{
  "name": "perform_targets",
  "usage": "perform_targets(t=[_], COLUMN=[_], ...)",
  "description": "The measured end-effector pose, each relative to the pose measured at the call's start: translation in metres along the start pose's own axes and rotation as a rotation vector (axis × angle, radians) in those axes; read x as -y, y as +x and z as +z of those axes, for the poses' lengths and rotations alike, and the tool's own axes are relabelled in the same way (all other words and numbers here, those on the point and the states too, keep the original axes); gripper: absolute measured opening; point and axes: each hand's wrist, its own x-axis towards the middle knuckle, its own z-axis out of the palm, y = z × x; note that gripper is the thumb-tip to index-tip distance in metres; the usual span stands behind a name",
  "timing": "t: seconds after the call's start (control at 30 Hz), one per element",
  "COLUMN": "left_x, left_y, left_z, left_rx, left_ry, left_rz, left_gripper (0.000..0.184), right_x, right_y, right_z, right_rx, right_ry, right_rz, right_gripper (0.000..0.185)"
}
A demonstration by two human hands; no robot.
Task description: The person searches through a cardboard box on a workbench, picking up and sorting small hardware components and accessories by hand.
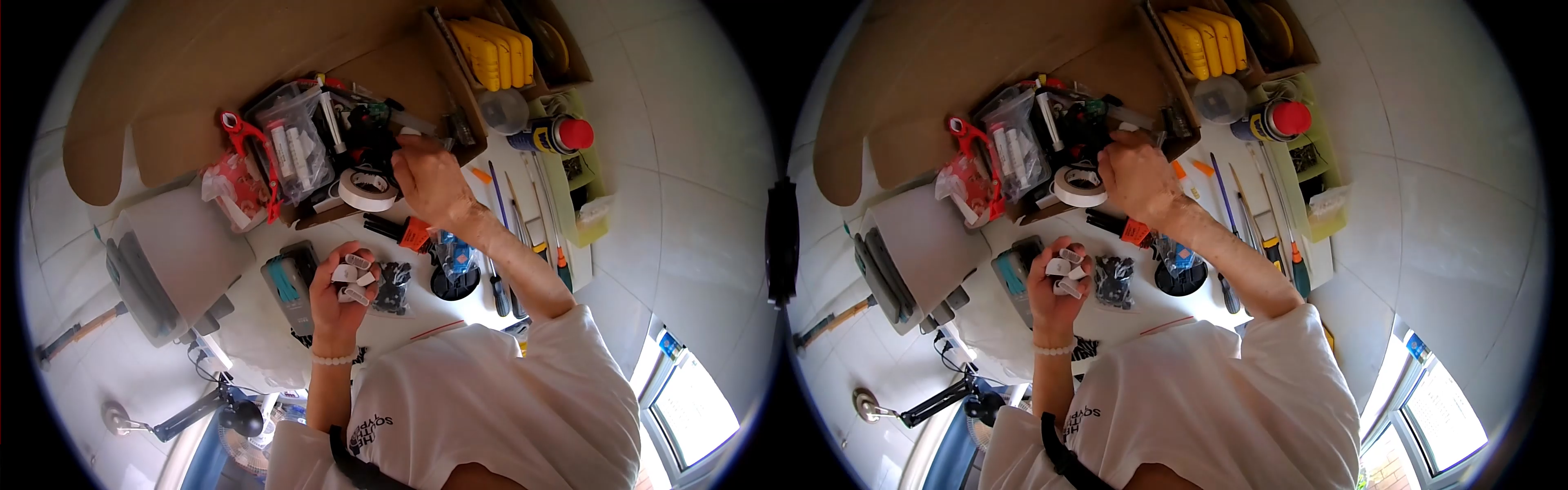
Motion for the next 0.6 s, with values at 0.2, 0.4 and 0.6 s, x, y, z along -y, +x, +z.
perform_targets(t=[0.2, 0.4, 0.6], left_x=[0.0, -0.002, -0.006], left_y=[-0.005, -0.011, -0.018], left_z=[-0.006, -0.009, -0.016], left_rx=[-0.028, -0.041, -0.028], left_ry=[-0.025, -0.04, -0.054], left_rz=[0.006, 0.028, 0.041], left_gripper=[0.033, 0.03, 0.03], right_x=[-0.033, -0.029, -0.025], right_y=[0.043, 0.073, 0.08], right_z=[-0.007, 0.009, 0.013], right_rx=[-0.04, 0.096, 0.124], right_ry=[-0.128, -0.387, -0.546], right_rz=[0.116, 0.214, 0.217], right_gripper=[0.017, 0.02, 0.021])
